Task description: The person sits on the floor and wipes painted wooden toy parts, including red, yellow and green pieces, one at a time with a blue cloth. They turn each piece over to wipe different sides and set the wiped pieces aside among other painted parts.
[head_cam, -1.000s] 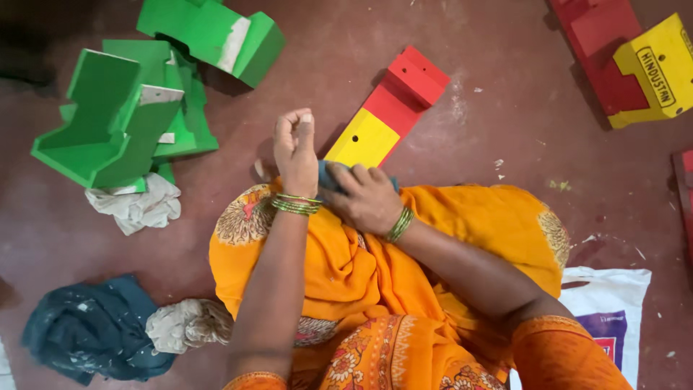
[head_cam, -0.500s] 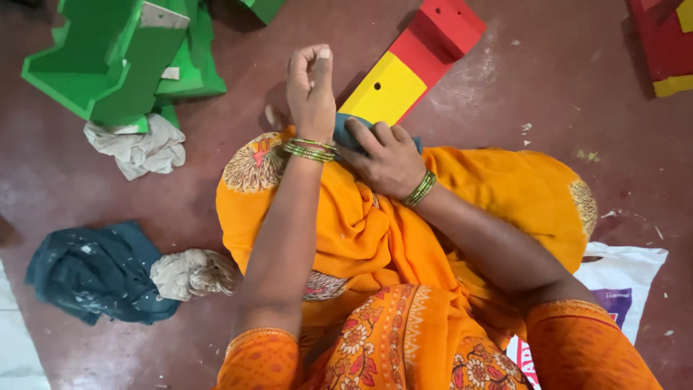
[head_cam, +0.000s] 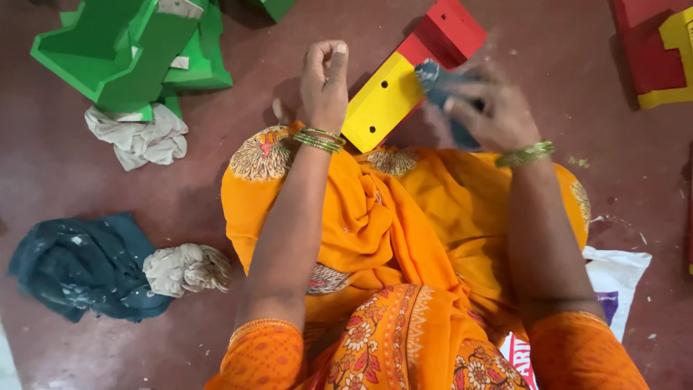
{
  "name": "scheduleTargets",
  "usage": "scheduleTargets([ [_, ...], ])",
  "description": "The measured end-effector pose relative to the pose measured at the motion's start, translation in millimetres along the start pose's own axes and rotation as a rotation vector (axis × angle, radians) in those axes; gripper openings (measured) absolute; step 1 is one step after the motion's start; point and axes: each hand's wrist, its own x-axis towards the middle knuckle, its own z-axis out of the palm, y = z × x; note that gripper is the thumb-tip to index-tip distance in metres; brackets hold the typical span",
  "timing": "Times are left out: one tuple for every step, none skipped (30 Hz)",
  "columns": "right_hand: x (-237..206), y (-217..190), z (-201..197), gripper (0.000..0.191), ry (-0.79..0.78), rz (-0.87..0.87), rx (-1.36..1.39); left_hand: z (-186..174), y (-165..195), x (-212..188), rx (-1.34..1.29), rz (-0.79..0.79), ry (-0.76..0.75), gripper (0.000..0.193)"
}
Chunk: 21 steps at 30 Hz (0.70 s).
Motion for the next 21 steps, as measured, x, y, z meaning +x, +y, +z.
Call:
scheduleTargets([
  [-6, -1, -3, 0.032, -0.096, -0.129, 0.12, 2, 1, -1, 0.008, -0.028, -0.034, 0.038],
  [-11, -3, 0, 0.032, -0.257, -0.144, 0.176, 4, 2, -2, 0.017, -0.053, -0.07, 0.039],
  [-13, -4, 6, 0.032, -0.416, -0.16, 0.231, 6, 5, -5, 0.174, 0.037, -0.131, 0.042],
  [-14, -2, 11, 0.032, -0.575, -0.177, 0.285, 9, 10, -10, 0.331, 0.129, -0.191, 0.047],
  [-13, 0, 19, 0.029, -0.579, -0.165, 0.144, 10, 15, -15, 0.489, 0.218, -0.248, 0.054],
  [-12, 3, 27, 0.026, -0.583, -0.152, 0.006, 13, 22, -22, 0.643, 0.21, -0.319, 0.075],
  [-11, 8, 33, 0.024, -0.585, -0.137, -0.129, 16, 29, -31, 0.798, 0.2, -0.392, 0.096],
  [-10, 17, 30, 0.038, -0.457, 0.024, -0.397, 19, 36, -39, 0.951, 0.187, -0.467, 0.118],
  [-8, 25, 27, 0.053, -0.315, 0.181, -0.661, 21, 43, -46, 1.019, 0.172, -0.513, 0.125],
  [-6, 35, 19, 0.053, -0.122, 0.231, -0.603, 23, 48, -51, 1.088, 0.159, -0.561, 0.132],
  [-7, 44, 8, 0.054, 0.069, 0.291, -0.544, 25, 53, -54, 1.152, 0.148, -0.617, 0.14],
  [-11, 52, 1, 0.051, 0.16, 0.291, -0.41, 27, 55, -55, 1.179, 0.139, -0.641, 0.139],
  [-12, 57, -5, 0.049, 0.251, 0.281, -0.277, 28, 56, -55, 1.207, 0.13, -0.656, 0.138],
  [-11, 60, -6, 0.046, 0.34, 0.264, -0.142, 29, 55, -52, 1.237, 0.12, -0.666, 0.137],
  [-11, 62, -5, 0.046, 0.353, 0.272, -0.109, 28, 53, -49, 1.202, 0.135, -0.646, 0.133],
  [-11, 61, 0, 0.046, 0.361, 0.283, -0.074, 26, 50, -46, 1.17, 0.145, -0.628, 0.13],
  [-9, 57, 8, 0.046, 0.374, 0.293, -0.039, 23, 45, -43, 1.138, 0.159, -0.609, 0.126],
  [-6, 53, 16, 0.045, 0.356, 0.234, 0.029, 19, 41, -39, 1.031, 0.096, -0.605, 0.124],
  [-4, 47, 25, 0.043, 0.341, 0.178, 0.093, 15, 36, -35, 0.92, 0.038, -0.603, 0.122],
  [-2, 41, 31, 0.042, 0.323, 0.125, 0.155, 14, 32, -32, 0.806, -0.022, -0.602, 0.121],
  [-1, 35, 37, 0.043, 0.327, 0.118, 0.168, 14, 28, -31, 0.683, -0.029, -0.593, 0.119],
])
